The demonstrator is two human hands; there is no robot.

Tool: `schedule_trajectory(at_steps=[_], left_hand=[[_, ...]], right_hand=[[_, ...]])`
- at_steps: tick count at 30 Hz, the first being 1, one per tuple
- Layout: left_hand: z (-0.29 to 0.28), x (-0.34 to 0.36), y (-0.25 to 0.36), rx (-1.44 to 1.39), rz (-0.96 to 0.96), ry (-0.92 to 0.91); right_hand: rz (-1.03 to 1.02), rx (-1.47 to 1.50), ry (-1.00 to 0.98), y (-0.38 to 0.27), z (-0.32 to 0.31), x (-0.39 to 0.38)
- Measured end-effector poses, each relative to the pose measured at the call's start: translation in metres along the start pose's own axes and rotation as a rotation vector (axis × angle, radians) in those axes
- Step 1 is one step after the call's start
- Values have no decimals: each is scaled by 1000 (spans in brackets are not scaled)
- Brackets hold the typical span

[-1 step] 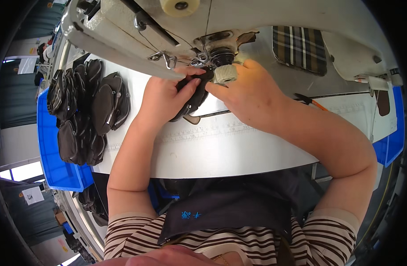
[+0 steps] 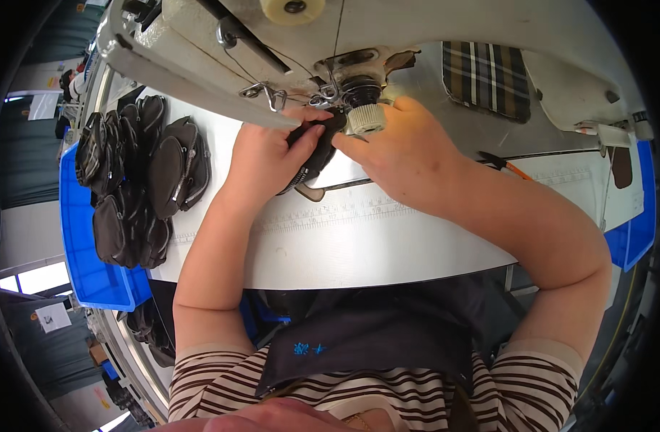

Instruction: Sewing and assembling small leather pouches using an industrial sewing machine.

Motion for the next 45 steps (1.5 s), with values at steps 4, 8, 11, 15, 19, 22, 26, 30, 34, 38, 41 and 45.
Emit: schedule_trajectory(at_steps=[4, 8, 11, 15, 19, 22, 26, 30, 34, 38, 41, 45], left_hand=[[-1, 1, 3, 126, 51, 64], [-2, 3, 0, 157, 59, 86], [-1, 4, -4, 146, 48, 63], [0, 5, -4, 173, 60, 57], [2, 6, -6, 130, 44, 47], [3, 7, -6, 110, 44, 60], [2, 8, -5, 141, 20, 63], [2, 8, -3, 146, 21, 86], [0, 5, -1, 161, 27, 118], [-7, 1, 3, 203, 48, 171], [-9, -3, 6, 185, -76, -2], [-18, -15, 24, 160, 73, -79]], right_hand=[[27, 26, -63, -3, 2, 0], [8, -21, -68, -8, 0, 3], [-24, -31, -21, -9, -1, 5], [44, -38, -107, -7, 5, 1], [21, -113, -77, -11, -2, 5], [4, -151, -68, -10, -1, 3], [37, -181, -103, -10, 0, 4], [54, -151, -103, -6, 3, 3], [42, -121, -69, -6, 1, 4], [11, -100, -25, -7, -2, 6], [40, -61, -50, -1, 1, 1], [23, -91, -22, 1, 1, -1]])
Point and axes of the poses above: each hand's wrist, its own x-axis towards the middle knuckle, its own z-axis out of the palm, y = z × x, the point moved 5 cm from there along x, towards the middle knuckle, and after that the axes turned 14 degrees about x, right-handed, at the moved point
